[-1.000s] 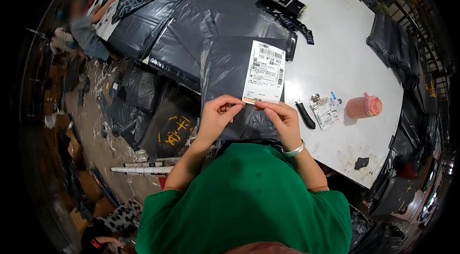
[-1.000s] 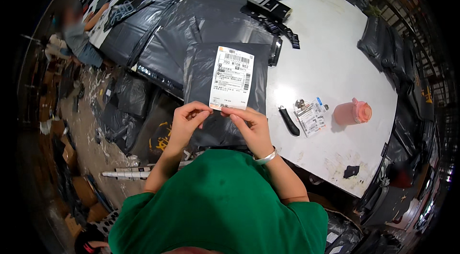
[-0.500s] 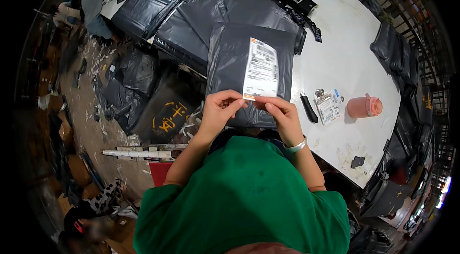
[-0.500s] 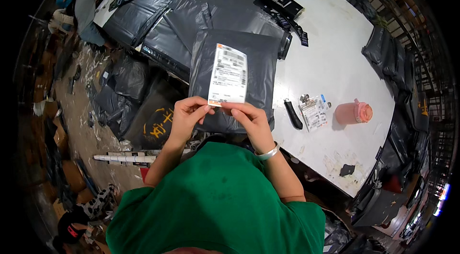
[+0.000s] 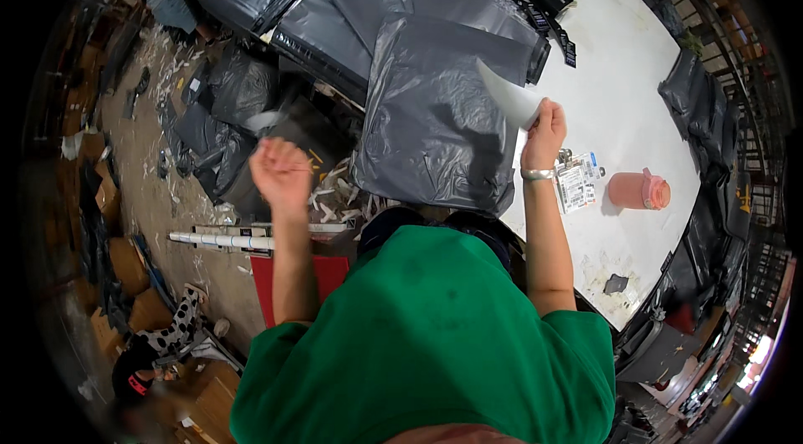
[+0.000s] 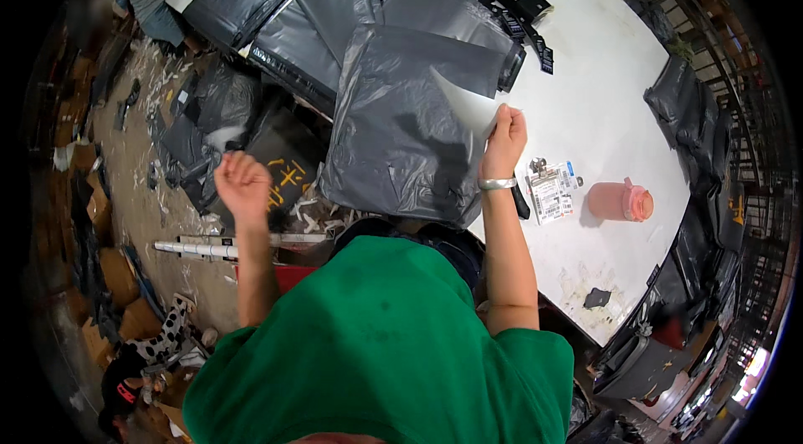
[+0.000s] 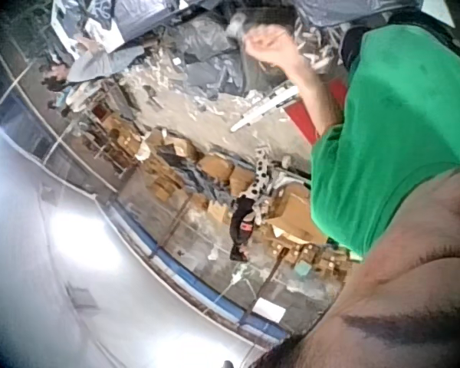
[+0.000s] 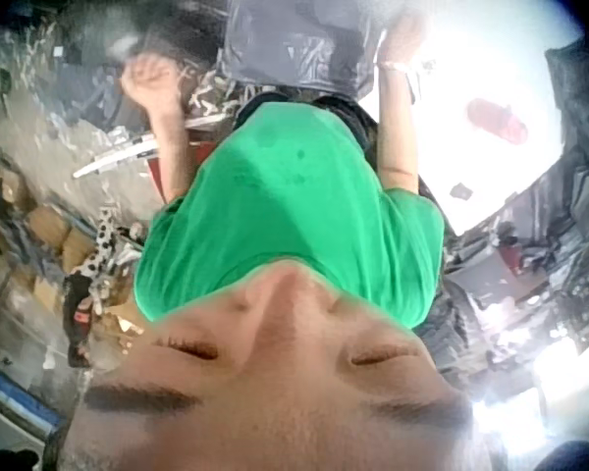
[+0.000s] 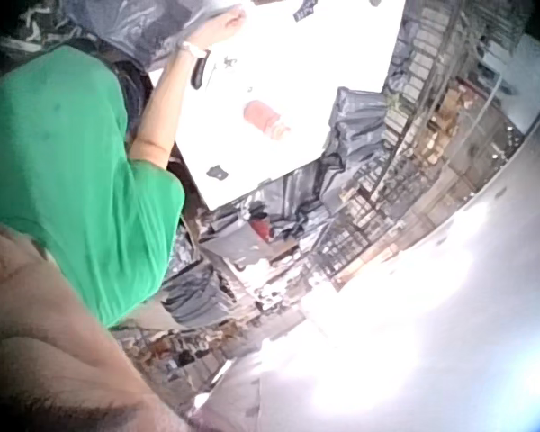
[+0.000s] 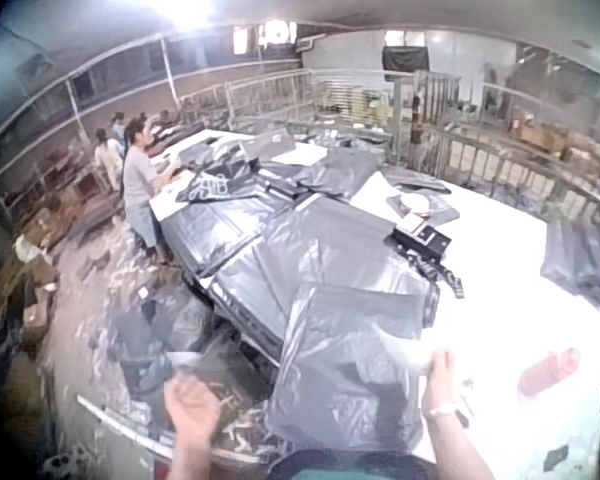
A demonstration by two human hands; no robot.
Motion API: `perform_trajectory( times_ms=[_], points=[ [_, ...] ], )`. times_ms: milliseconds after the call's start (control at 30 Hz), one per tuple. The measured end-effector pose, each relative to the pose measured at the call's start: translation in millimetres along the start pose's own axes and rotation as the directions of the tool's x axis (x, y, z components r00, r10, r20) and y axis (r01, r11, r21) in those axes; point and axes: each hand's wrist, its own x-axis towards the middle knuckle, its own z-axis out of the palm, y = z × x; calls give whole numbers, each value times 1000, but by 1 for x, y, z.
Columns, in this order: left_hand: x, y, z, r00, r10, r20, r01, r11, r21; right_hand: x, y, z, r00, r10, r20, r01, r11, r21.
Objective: The person organizes several gray packages on a white table, applies adhesive shipping labels to them, and moves a car mat into a bag for shipping.
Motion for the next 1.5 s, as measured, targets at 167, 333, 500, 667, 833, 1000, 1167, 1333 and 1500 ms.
perform_trajectory(
  times_ms=[167,333,500,667,833,1000,1167,1333,1500],
  points=[
    [11,102,-194,838,214,-502,33,899,438,-67,51,-4,591,429,683,708,130,-694],
    [-18,42,-189,857,58,-513,371,622,690,-91,75,-24,570,149,808,718,388,-578],
    [52,-58,-132,1000,22,18,-19,65,998,-63,85,27,585,95,805,806,47,-591],
    [97,-116,-115,978,-183,-97,17,-395,919,-95,54,-44,542,237,806,766,254,-590],
    [98,-142,-62,988,-155,16,-74,-376,924,-103,59,-114,652,757,-41,-479,369,-796],
    [41,-187,96,835,-479,272,-494,-432,754,-85,68,-98,483,822,301,-740,567,-361],
    [40,-258,267,436,-633,640,-899,-346,270,40,33,-80,753,515,409,-438,857,-272],
    [8,-291,387,-49,-141,989,-991,130,-31,266,-176,-29,806,-456,377,91,725,682],
    [3,-329,261,85,-763,641,-960,109,257,246,-242,-20,786,-551,280,288,727,623]
  ],
)
